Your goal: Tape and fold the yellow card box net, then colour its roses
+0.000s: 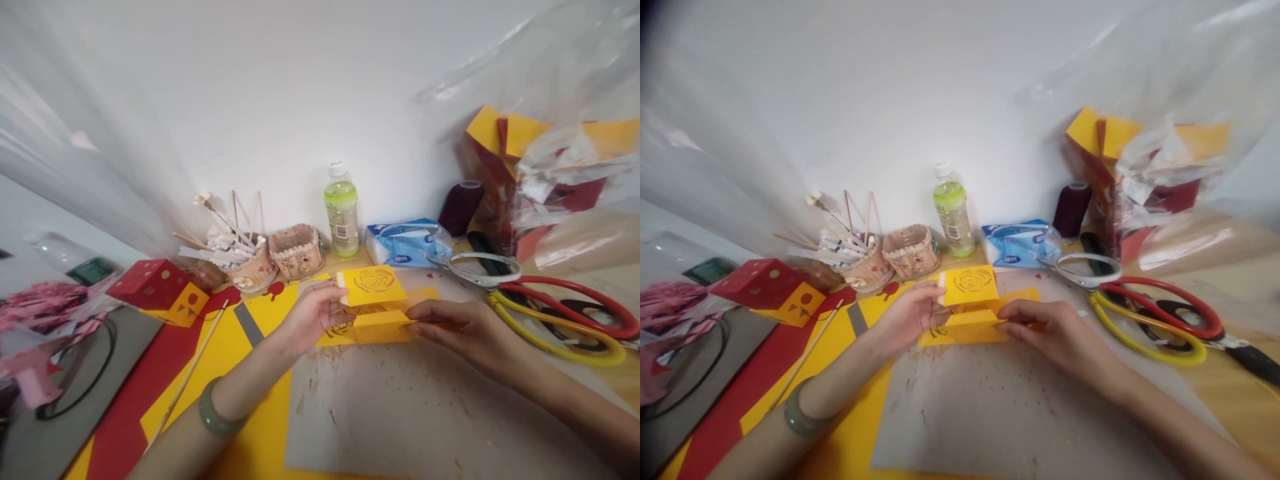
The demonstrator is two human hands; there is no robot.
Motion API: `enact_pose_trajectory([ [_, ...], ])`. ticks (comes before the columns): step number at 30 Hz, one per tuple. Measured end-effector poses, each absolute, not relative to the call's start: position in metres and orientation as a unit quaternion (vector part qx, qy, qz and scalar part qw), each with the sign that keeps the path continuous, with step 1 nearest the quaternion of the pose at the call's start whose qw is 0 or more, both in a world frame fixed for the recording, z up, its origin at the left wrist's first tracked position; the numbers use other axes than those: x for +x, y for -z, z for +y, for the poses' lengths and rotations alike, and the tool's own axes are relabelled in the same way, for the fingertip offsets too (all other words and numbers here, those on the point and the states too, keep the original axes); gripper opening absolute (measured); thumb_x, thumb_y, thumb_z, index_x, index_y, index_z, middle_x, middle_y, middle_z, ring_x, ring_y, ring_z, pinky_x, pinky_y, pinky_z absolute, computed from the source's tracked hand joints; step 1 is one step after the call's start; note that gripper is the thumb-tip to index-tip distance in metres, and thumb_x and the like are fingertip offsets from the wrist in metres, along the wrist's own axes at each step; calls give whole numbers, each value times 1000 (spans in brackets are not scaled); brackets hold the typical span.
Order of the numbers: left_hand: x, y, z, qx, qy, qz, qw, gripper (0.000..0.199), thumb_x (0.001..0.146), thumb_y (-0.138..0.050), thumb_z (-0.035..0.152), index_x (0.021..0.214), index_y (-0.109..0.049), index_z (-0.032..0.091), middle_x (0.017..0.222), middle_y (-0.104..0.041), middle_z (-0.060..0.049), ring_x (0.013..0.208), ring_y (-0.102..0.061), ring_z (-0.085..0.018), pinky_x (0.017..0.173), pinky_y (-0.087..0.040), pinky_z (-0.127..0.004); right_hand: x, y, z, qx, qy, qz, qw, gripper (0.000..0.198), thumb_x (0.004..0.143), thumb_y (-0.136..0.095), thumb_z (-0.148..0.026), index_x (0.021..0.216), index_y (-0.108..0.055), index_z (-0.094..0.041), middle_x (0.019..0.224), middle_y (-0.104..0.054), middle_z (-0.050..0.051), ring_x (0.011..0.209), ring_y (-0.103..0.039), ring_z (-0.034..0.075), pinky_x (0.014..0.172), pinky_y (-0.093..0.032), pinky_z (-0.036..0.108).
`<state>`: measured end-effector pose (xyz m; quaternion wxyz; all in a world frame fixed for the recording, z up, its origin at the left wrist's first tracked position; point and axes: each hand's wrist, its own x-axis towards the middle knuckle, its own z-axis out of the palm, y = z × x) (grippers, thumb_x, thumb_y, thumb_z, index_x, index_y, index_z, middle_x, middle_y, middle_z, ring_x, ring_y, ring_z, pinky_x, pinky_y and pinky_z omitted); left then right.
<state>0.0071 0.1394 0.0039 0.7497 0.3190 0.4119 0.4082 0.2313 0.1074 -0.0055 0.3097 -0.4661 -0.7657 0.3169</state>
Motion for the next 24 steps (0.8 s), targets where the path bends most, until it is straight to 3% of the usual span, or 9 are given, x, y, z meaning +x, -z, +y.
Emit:
enact_pose_trajectory([
  [9,8,-8,137,370,-414,426,715,19,57,-74,19,71,-66,9,74,-64,-5,65,-57,-9,59,-47,-18,225,8,104,-480,-318,-754,315,30,82,-50,-43,77,-67,-18,81,-70,5,74,-62,19,64,-49,29],
  [24,7,-6,140,357,-414,446,709,18,52,-77,15,66,-68,10,68,-65,-3,56,-56,-6,53,-45,-15,225,8,105,-513,-317,-713,358,35,78,-53,-50,77,-68,-18,77,-70,5,70,-62,18,61,-49,28],
])
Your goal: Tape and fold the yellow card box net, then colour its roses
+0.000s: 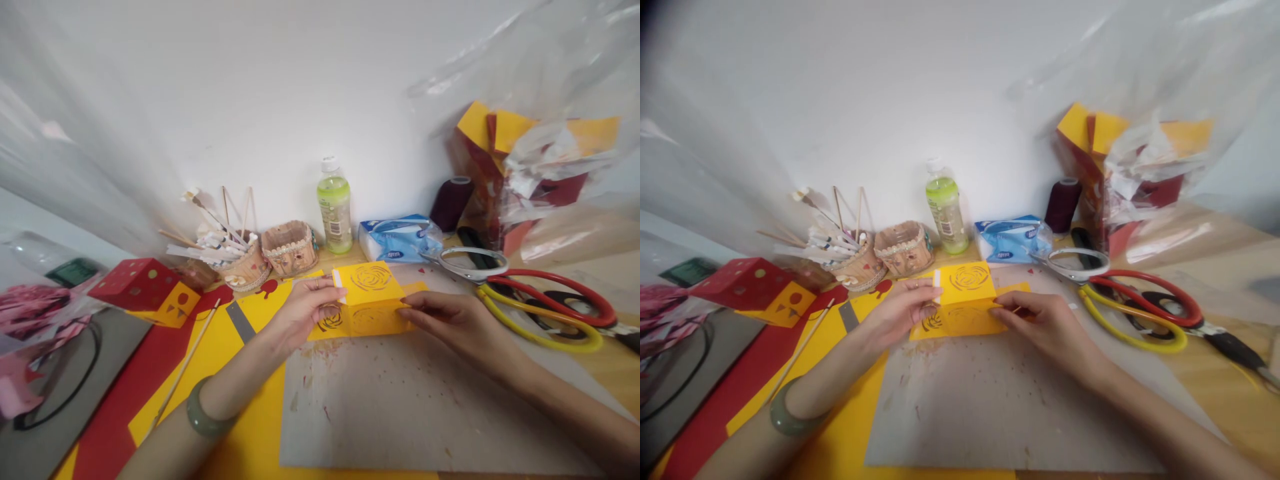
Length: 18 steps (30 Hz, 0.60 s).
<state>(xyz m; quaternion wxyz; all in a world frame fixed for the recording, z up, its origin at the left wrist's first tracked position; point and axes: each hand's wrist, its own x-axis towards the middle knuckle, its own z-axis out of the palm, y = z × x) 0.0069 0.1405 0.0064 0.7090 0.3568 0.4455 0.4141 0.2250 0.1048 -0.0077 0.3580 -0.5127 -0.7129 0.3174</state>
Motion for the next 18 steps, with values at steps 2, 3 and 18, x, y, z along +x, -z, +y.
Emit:
enact_pose_trajectory([
  [2,7,-6,141,360,-414,447,707,18,51,-78,15,66,-68,10,68,-65,-3,56,-56,-6,52,-45,-15,225,7,105,-514,-313,-712,362,36,77,-54,-52,75,-68,-18,75,-70,5,68,-63,18,59,-49,27],
  [3,7,-6,141,362,-414,446,706,19,51,-78,15,65,-68,10,68,-65,-3,56,-56,-6,52,-46,-15,225,7,105,-515,-313,-711,363,37,76,-55,-53,74,-68,-18,74,-70,5,67,-62,18,58,-49,27],
  [18,6,-5,141,381,-401,447,703,18,52,-77,17,67,-68,10,69,-64,-4,56,-55,-6,52,-44,-16,228,14,109,-521,-350,-677,385,41,70,-59,-57,73,-65,-16,70,-67,5,63,-59,16,57,-47,27],
])
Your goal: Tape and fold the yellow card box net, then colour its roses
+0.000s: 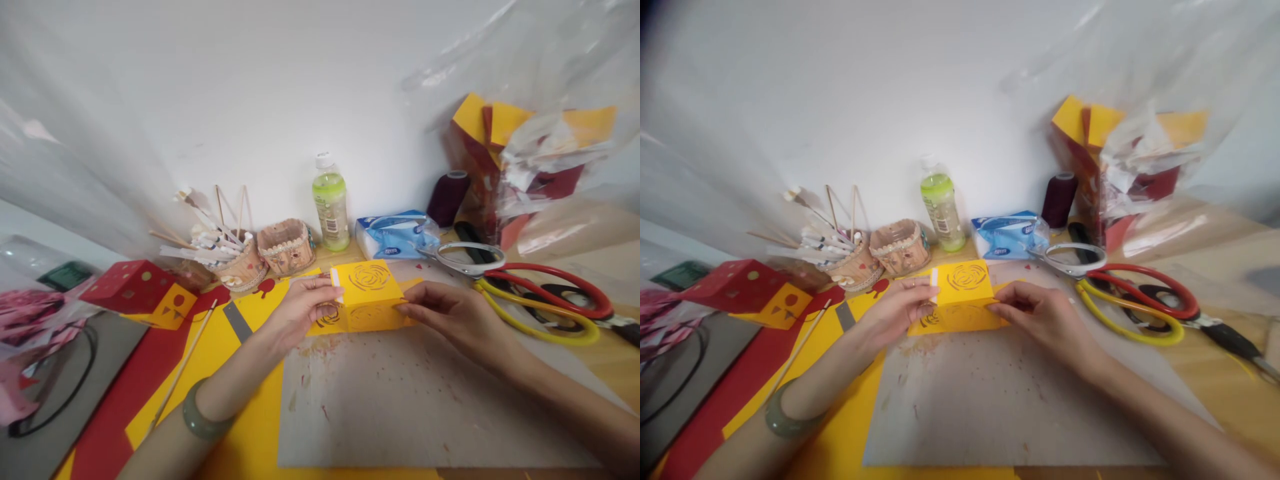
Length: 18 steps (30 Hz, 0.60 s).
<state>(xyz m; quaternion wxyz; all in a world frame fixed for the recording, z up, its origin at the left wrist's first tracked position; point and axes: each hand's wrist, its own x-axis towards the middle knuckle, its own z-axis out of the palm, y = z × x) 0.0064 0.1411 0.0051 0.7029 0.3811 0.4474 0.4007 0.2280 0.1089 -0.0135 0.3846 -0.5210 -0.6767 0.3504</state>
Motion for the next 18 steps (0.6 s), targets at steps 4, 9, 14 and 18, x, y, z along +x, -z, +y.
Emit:
enact_pose_trajectory([
  [4,6,-4,141,380,-398,445,706,17,53,-77,16,67,-68,11,70,-64,-3,57,-54,-6,54,-44,-16,228,13,109,-523,-347,-676,386,42,70,-59,-58,73,-66,-17,70,-67,6,62,-58,16,56,-46,27],
  [9,6,-4,141,379,-401,445,706,16,53,-77,16,65,-68,11,67,-64,-2,58,-55,-6,54,-44,-16,227,11,109,-526,-340,-679,383,40,71,-59,-56,69,-65,-17,67,-65,5,60,-57,15,54,-45,26],
  [14,7,-8,140,389,-400,462,690,17,52,-77,16,66,-69,10,70,-65,-4,60,-56,-8,57,-46,-18,228,12,108,-525,-342,-678,384,36,72,-59,-52,68,-63,-17,67,-64,4,60,-55,15,55,-43,27],
  [18,7,-9,138,396,-398,466,684,13,53,-76,15,63,-69,11,68,-65,-3,59,-55,-7,57,-45,-18,229,13,108,-522,-346,-679,383,34,73,-59,-50,69,-63,-17,68,-64,4,62,-54,15,57,-43,27],
])
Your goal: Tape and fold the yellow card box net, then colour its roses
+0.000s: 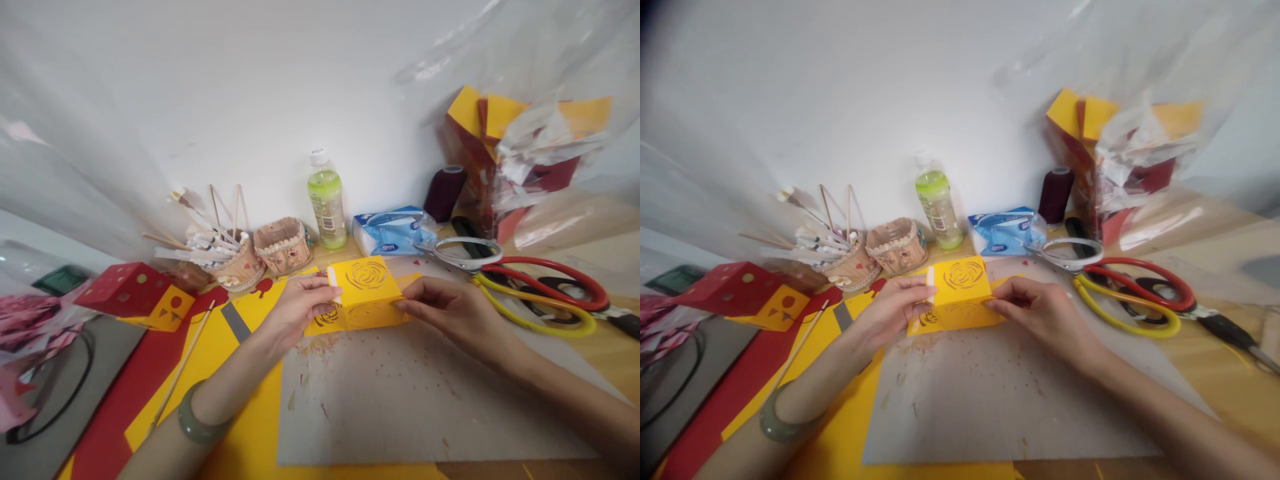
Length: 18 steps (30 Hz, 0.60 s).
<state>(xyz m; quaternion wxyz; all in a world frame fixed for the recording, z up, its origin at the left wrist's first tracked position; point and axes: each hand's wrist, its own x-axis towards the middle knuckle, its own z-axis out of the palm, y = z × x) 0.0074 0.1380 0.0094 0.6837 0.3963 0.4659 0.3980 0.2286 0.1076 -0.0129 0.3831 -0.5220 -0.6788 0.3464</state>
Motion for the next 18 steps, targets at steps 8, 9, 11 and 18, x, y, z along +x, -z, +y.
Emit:
enact_pose_trajectory([
  [8,6,-6,140,421,-383,475,671,16,54,-75,19,67,-69,10,70,-64,-3,59,-54,-7,57,-43,-18,229,13,109,-519,-336,-685,385,34,73,-59,-50,67,-62,-17,66,-63,4,60,-53,15,56,-42,28],
  [9,6,-5,140,426,-379,476,669,18,55,-75,20,68,-69,10,71,-65,-4,60,-54,-7,58,-43,-18,229,13,109,-518,-336,-685,387,34,73,-59,-50,67,-62,-17,66,-63,4,61,-54,15,56,-42,28],
  [11,6,-5,140,434,-374,478,666,20,55,-75,21,70,-70,10,73,-65,-5,62,-55,-8,60,-44,-18,229,13,109,-517,-340,-682,389,33,73,-60,-49,68,-62,-17,67,-64,4,62,-54,15,57,-43,28],
  [18,7,-6,138,436,-369,492,657,17,56,-74,20,70,-70,11,75,-66,-5,63,-56,-8,60,-44,-18,228,14,109,-512,-336,-685,394,30,74,-60,-47,69,-62,-17,69,-64,4,63,-55,15,58,-43,29],
])
